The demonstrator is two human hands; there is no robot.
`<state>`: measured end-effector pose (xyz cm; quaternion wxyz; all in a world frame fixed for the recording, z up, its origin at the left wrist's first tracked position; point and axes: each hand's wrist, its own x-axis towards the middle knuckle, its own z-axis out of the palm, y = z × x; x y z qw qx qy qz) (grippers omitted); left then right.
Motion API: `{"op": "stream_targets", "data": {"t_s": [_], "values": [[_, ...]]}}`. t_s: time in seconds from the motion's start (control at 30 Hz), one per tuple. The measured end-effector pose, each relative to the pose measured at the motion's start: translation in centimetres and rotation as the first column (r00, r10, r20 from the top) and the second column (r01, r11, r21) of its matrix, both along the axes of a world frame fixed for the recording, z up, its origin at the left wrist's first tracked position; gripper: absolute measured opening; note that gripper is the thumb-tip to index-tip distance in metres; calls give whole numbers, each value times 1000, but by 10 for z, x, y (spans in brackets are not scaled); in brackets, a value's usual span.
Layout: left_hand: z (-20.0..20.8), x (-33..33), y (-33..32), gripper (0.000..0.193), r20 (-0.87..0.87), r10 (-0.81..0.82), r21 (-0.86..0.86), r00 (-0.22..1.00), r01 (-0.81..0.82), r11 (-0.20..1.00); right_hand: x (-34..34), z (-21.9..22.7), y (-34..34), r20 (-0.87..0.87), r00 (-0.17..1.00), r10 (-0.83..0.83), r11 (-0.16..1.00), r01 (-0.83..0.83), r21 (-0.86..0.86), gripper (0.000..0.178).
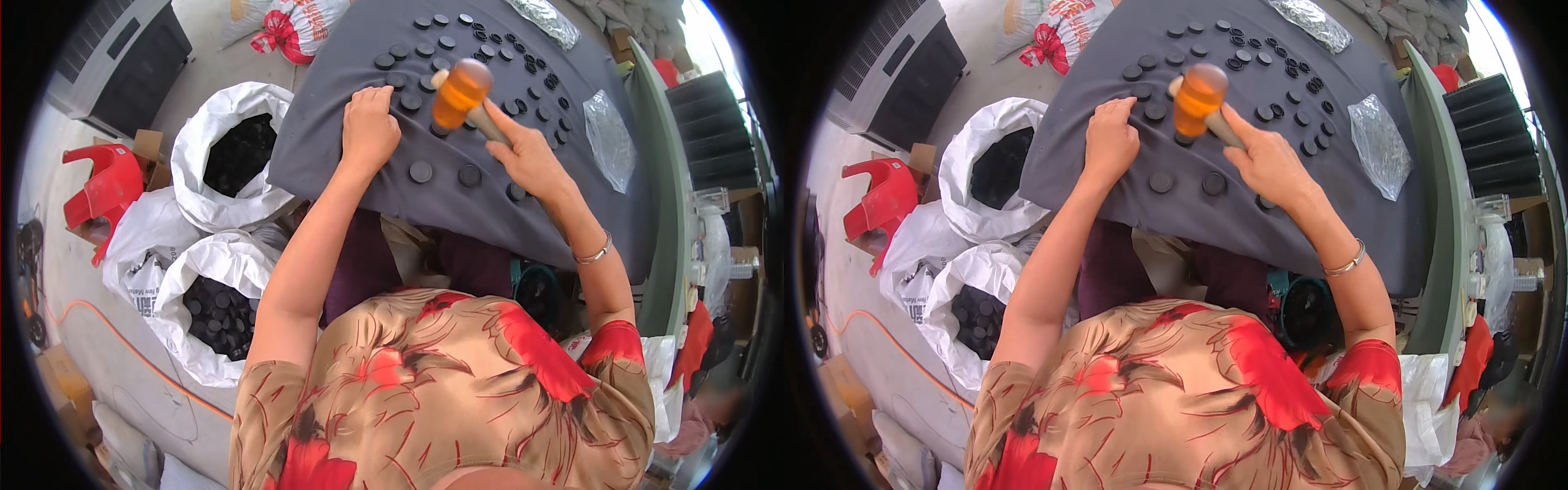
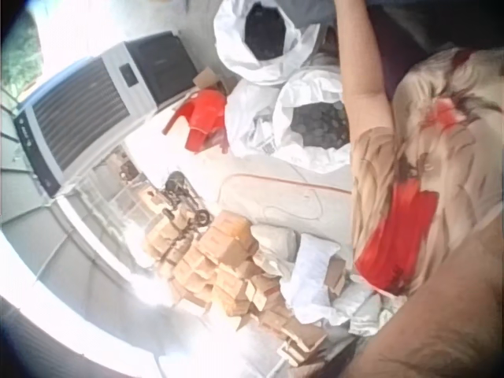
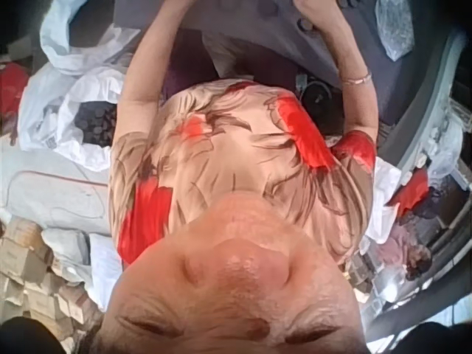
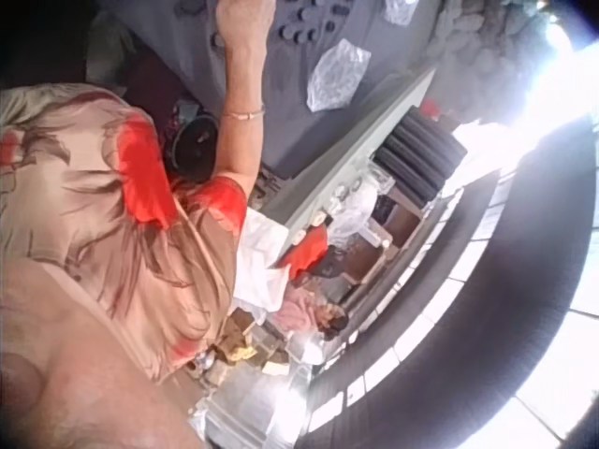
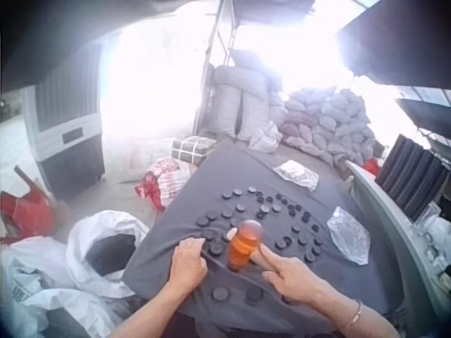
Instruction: The person taps black round caps with a mallet on a table, fits the caps together by hand, places them into a sack, and organizes rubber rings.
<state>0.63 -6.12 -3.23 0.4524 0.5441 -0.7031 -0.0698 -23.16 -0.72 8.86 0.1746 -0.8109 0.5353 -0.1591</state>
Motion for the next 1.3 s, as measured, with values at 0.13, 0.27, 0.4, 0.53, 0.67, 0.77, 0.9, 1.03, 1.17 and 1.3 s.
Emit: {"op": "stream_targets", "data": {"t_s": [0.13, 0.27, 0.4, 0.53, 0.67, 0.77, 0.9, 1.03, 1.17, 1.3], "values": [[7, -3, 0, 50, -14, 5, -27, 1000, -5, 1000, 33, 23, -8, 178, 984, 27, 979, 10, -205, 65], [6, -4, -6, 50, -31, 3, -25, 1000, -4, 1000, 41, -11, -29, -184, 981, -65, 994, 48, -97, 66], [1, 1, -1, 58, -18, 10, 56, 1000, -9, 998, 45, 9, -23, -127, 992, 9, 1000, -10, -6, 65], [13, -7, 4, 60, -105, 2, 76, 994, 6, 997, 47, -6, -12, -325, 944, -53, 998, 39, -49, 65], [6, -2, -2, 59, -33, 33, 47, 999, -32, 998, 52, -2, -21, -193, 981, -29, 998, 38, 43, 68], [4, -1, 2, 58, -90, 17, 96, 996, -8, 995, 49, 8, -9, -137, 990, -32, 999, 31, -6, 67], [11, -3, -2, 58, -72, 26, 53, 997, -23, 998, 51, -12, -1, -189, 981, -50, 999, 52, 4, 65], [1, 0, -2, 56, -41, 18, 71, 999, -15, 997, 39, -13, -22, 16, 1000, 15, 999, -15, 47, 64], [4, -1, -3, 52, -39, 13, 31, 999, -12, 999, 17, 19, -44, 201, 979, 32, 958, 27, -285, 61], [5, -3, -4, 50, -30, 13, 4, 999, -13, 1000, 4, 15, -83, 113, 989, -101, 944, 131, -302, 61]]}}
